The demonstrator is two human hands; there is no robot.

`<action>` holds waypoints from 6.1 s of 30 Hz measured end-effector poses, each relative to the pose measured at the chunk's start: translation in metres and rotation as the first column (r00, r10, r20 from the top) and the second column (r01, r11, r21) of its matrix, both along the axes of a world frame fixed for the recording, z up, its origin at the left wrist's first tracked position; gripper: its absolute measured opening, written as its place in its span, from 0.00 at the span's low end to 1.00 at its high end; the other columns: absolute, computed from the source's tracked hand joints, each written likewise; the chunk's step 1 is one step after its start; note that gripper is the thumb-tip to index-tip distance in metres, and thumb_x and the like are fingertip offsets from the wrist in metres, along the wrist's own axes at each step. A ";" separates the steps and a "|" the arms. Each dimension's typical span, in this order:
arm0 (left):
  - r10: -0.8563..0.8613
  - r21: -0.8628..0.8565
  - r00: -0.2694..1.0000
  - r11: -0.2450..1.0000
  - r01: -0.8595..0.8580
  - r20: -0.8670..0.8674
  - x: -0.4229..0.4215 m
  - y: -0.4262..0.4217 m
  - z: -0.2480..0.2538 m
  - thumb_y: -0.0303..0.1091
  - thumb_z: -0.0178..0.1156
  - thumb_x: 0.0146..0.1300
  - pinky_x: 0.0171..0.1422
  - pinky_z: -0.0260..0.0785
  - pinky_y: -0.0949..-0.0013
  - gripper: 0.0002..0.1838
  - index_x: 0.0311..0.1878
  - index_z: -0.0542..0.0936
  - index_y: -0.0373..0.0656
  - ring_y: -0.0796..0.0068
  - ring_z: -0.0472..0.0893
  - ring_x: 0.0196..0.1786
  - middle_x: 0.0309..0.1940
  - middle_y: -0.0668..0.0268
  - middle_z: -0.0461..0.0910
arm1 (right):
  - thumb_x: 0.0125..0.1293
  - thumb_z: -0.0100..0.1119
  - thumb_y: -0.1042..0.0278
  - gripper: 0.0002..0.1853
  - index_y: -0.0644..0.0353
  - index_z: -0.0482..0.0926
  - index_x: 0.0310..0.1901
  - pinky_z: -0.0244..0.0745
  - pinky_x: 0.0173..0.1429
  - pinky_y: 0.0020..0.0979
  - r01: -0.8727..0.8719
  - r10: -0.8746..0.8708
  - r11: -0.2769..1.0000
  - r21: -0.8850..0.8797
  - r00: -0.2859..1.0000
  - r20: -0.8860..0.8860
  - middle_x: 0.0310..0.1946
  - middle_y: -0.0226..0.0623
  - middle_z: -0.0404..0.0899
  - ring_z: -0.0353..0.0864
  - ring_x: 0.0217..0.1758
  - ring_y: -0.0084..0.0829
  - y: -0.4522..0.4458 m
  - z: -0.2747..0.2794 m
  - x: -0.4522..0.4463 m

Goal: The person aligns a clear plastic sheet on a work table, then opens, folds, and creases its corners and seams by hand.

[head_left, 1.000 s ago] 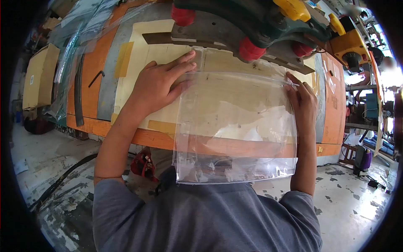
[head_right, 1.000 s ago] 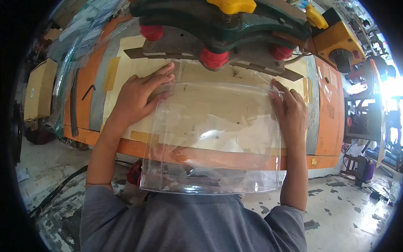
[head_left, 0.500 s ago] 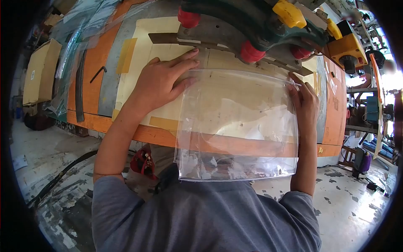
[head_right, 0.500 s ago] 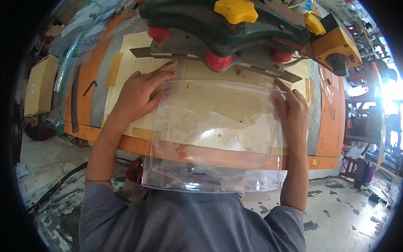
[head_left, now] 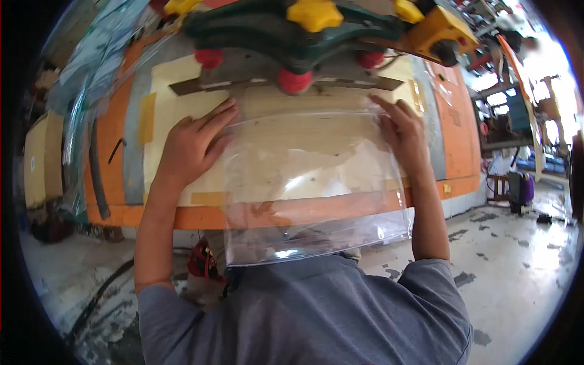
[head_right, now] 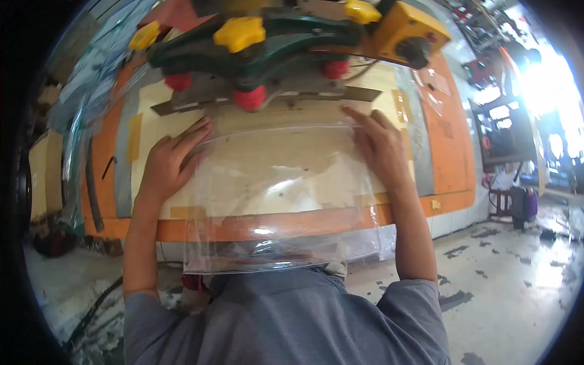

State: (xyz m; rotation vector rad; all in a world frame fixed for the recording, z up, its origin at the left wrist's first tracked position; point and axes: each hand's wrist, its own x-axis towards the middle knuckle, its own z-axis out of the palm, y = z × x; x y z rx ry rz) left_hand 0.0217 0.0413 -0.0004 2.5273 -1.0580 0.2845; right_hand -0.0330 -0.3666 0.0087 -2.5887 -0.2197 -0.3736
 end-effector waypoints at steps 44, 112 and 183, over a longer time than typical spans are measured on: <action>-0.072 -0.146 0.985 0.988 0.049 -0.158 -0.006 -0.001 0.005 0.22 0.66 0.60 0.51 0.84 0.66 0.24 0.62 0.85 0.46 0.62 0.89 0.53 0.62 0.66 0.85 | 0.71 0.62 0.68 0.16 0.51 0.87 0.58 0.77 0.44 0.42 -0.140 0.141 0.990 0.027 0.987 -0.081 0.32 0.42 0.82 0.82 0.36 0.43 -0.006 0.002 -0.003; -0.070 -0.159 0.953 0.987 0.023 -0.294 -0.007 0.000 0.009 0.19 0.63 0.58 0.65 0.79 0.65 0.29 0.65 0.83 0.46 0.60 0.84 0.63 0.64 0.63 0.83 | 0.70 0.60 0.77 0.18 0.55 0.86 0.59 0.77 0.46 0.38 -0.096 0.093 0.995 -0.012 0.985 -0.143 0.35 0.43 0.83 0.83 0.37 0.40 -0.007 0.004 -0.005; -0.022 -0.073 0.982 0.997 0.008 -0.188 -0.003 -0.002 0.006 0.26 0.68 0.59 0.55 0.82 0.60 0.30 0.67 0.79 0.50 0.58 0.86 0.58 0.66 0.67 0.82 | 0.69 0.64 0.68 0.15 0.50 0.88 0.56 0.78 0.44 0.42 -0.133 0.134 0.991 0.025 0.990 -0.048 0.33 0.40 0.84 0.84 0.36 0.42 -0.007 -0.003 -0.002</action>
